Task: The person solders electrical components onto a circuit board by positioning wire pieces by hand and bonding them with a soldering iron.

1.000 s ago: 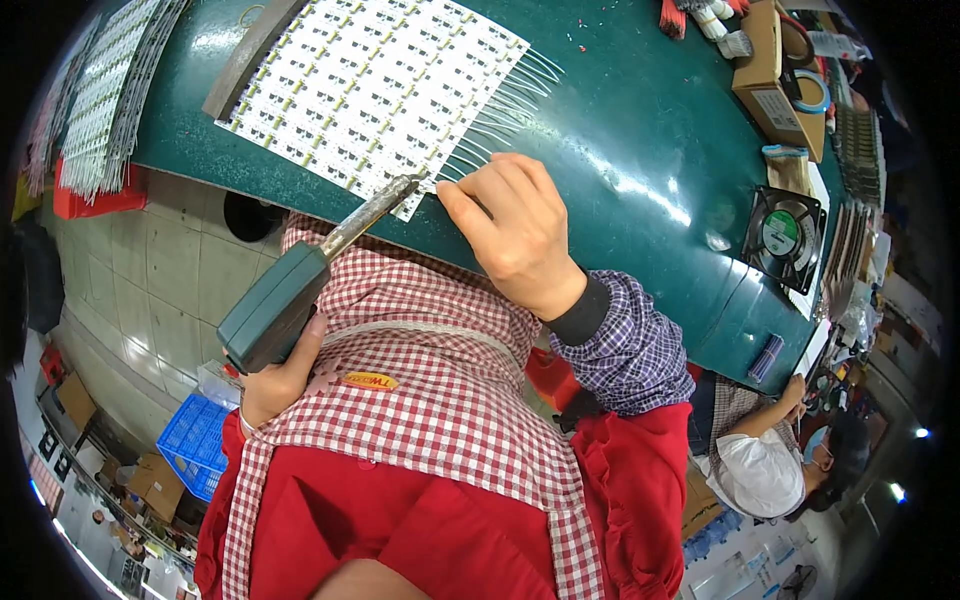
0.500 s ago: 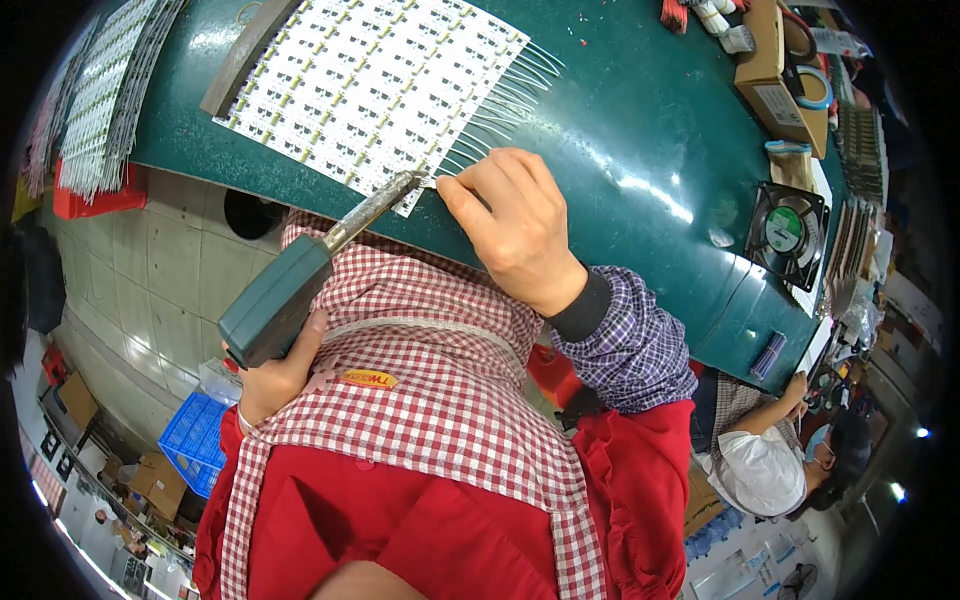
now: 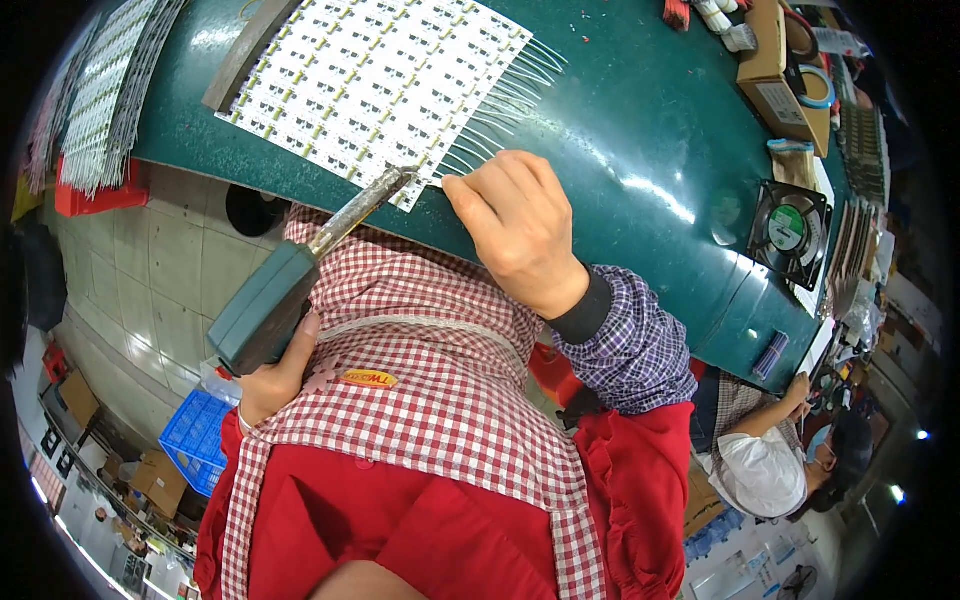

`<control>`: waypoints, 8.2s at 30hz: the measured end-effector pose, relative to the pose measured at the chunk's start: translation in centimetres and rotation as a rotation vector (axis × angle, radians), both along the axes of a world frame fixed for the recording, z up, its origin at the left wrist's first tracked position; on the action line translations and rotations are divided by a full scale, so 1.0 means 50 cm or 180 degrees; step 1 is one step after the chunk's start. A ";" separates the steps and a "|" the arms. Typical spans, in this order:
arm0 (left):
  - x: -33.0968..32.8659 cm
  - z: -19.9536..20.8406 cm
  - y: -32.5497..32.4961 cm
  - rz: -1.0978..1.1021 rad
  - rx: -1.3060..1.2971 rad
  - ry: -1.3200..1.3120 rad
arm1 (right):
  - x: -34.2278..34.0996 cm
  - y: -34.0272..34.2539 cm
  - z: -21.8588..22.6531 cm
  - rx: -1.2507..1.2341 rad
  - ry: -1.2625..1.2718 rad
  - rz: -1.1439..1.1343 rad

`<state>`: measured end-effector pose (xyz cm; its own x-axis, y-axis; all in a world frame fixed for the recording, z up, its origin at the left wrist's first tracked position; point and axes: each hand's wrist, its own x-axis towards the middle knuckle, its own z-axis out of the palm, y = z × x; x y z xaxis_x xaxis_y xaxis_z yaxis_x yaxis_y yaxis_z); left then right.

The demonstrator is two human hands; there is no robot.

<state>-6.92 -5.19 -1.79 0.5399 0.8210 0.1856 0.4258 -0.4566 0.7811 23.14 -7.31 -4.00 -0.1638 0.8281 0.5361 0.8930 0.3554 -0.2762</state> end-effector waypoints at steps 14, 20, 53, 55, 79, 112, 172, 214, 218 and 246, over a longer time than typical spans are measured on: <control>0.013 0.020 0.003 0.0108 -0.0748 -0.0076 | -0.005 -0.006 0.005 -0.0094 0.0095 0.0033; -0.006 0.004 0.000 -0.0341 0.0043 0.0072 | -0.003 -0.006 0.005 -0.0099 0.0063 0.0025; -0.011 0.012 -0.014 0.0245 -0.0736 -0.0262 | -0.036 -0.020 0.000 0.0040 -0.0101 -0.0244; -0.007 0.014 -0.011 0.0227 -0.0738 -0.0260 | -0.035 -0.019 -0.003 0.0018 -0.0116 -0.0231; -0.010 0.008 -0.017 0.0299 -0.0782 -0.0244 | -0.037 -0.019 -0.006 0.0037 -0.0047 -0.0313; -0.007 0.003 -0.026 0.0333 -0.0531 -0.0305 | -0.032 -0.024 -0.014 0.0061 -0.0112 -0.0278; -0.019 0.014 -0.032 0.0289 -0.0899 -0.0063 | -0.050 -0.044 -0.011 0.0107 -0.0091 -0.0348; -0.067 0.035 0.037 0.1164 -0.2199 -0.1098 | -0.083 0.003 0.025 0.0163 0.0274 -0.0419; -0.053 0.031 0.021 0.0713 -0.1666 -0.0784 | -0.082 0.014 -0.027 0.0121 0.0321 -0.0365; -0.042 0.030 0.019 0.0343 -0.0985 -0.0076 | -0.092 0.016 -0.016 0.0059 0.0389 -0.0411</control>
<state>-8.99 -4.23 -0.30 0.4453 0.8926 -0.0699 0.4386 -0.1494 0.8862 18.55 -6.50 -4.80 0.0106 0.8278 0.5609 0.8916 0.2461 -0.3800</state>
